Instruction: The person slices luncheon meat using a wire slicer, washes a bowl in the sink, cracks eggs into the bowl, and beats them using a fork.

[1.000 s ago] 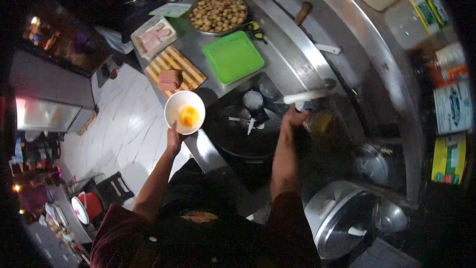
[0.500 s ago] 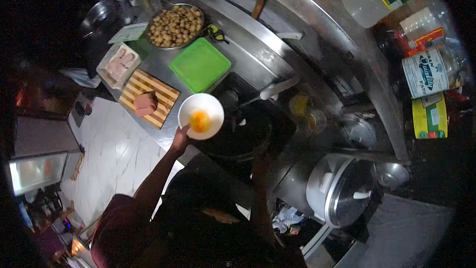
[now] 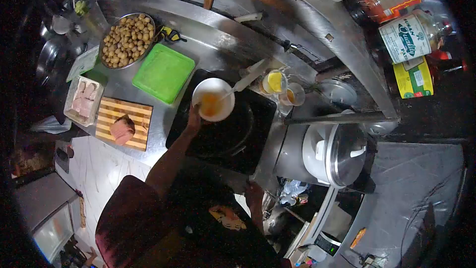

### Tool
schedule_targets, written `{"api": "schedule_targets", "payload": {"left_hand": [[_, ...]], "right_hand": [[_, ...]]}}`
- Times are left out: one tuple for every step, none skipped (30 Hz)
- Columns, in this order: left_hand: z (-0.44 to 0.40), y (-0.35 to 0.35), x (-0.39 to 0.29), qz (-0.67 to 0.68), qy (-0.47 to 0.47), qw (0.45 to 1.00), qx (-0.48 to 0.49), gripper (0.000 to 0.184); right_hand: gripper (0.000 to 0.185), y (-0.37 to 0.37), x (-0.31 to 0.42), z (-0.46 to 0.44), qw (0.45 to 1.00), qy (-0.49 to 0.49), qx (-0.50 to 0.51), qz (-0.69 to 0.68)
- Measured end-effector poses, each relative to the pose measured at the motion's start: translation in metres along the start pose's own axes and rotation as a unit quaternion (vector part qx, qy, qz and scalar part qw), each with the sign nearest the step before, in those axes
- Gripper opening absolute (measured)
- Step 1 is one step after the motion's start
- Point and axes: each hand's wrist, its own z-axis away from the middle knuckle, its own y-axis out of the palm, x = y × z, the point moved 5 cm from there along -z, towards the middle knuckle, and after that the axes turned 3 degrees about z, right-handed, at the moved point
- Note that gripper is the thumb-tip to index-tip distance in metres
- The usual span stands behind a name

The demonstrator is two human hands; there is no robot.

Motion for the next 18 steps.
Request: {"api": "schedule_targets", "payload": {"left_hand": [[-0.005,-0.005,0.008,-0.016,0.018,1.000,-0.010,0.058],[-0.014,-0.011,0.011,-0.054,0.061,0.997,-0.008,0.057],[-0.021,-0.020,0.022,-0.091,0.104,0.990,-0.006,0.056],[-0.025,-0.027,0.032,-0.103,0.139,0.985,0.002,0.056],[-0.029,-0.034,0.042,-0.115,0.175,0.978,0.011,0.055],[-0.028,-0.034,0.039,-0.109,0.166,0.980,0.003,0.056],[-0.027,-0.033,0.035,-0.103,0.158,0.982,-0.004,0.056],[-0.017,-0.021,0.015,-0.080,0.104,0.991,-0.028,0.057],[-0.011,-0.013,0.005,-0.056,0.049,0.996,-0.052,0.058],[-0.011,-0.012,0.005,-0.033,0.049,0.997,-0.050,0.058],[-0.011,-0.012,0.007,-0.010,0.049,0.998,-0.047,0.057],[-0.012,-0.012,0.009,0.013,0.049,0.998,-0.045,0.056],[-0.011,-0.011,0.010,0.025,0.041,0.998,-0.043,0.056],[-0.010,-0.011,0.010,0.037,0.033,0.998,-0.042,0.055],[-0.010,-0.011,0.010,0.049,0.027,0.998,-0.041,0.054],[-0.010,-0.011,0.008,0.050,0.060,0.996,-0.035,0.053],[-0.010,-0.010,0.007,0.051,0.094,0.994,-0.028,0.053],[-0.011,-0.012,0.011,0.048,0.103,0.993,-0.028,0.053]], "right_hand": [[0.034,0.007,-0.003,-0.004,0.997,0.013,0.017,-0.080],[0.030,0.013,-0.007,-0.006,0.986,0.025,0.034,-0.159],[0.028,0.015,-0.003,-0.008,0.985,0.030,0.042,-0.165],[0.026,0.015,0.009,-0.012,0.983,0.033,0.049,-0.171],[0.024,0.015,0.018,-0.016,0.982,0.035,0.056,-0.178],[0.023,0.015,0.020,-0.024,0.988,0.000,0.054,-0.146],[0.022,0.015,0.018,-0.035,0.991,-0.035,0.053,-0.114],[0.021,0.016,0.017,-0.041,0.993,-0.069,0.052,-0.082],[0.021,0.014,0.027,-0.044,0.996,-0.078,0.031,-0.038],[0.022,0.006,0.056,-0.045,0.996,-0.086,0.010,0.006],[0.023,0.002,0.074,-0.046,0.994,-0.094,-0.010,0.051],[0.023,0.002,0.073,-0.052,0.986,-0.149,-0.041,0.056],[0.023,0.005,0.071,-0.060,0.975,-0.203,-0.071,0.061],[0.024,0.006,0.067,-0.064,0.959,-0.257,-0.100,0.064],[0.024,0.005,0.074,-0.066,0.965,-0.241,-0.083,0.057],[0.024,0.000,0.095,-0.066,0.971,-0.224,-0.066,0.049],[0.025,-0.004,0.113,-0.066,0.976,-0.208,-0.050,0.040],[0.025,-0.007,0.121,-0.068,0.983,-0.179,-0.032,0.016]]}}
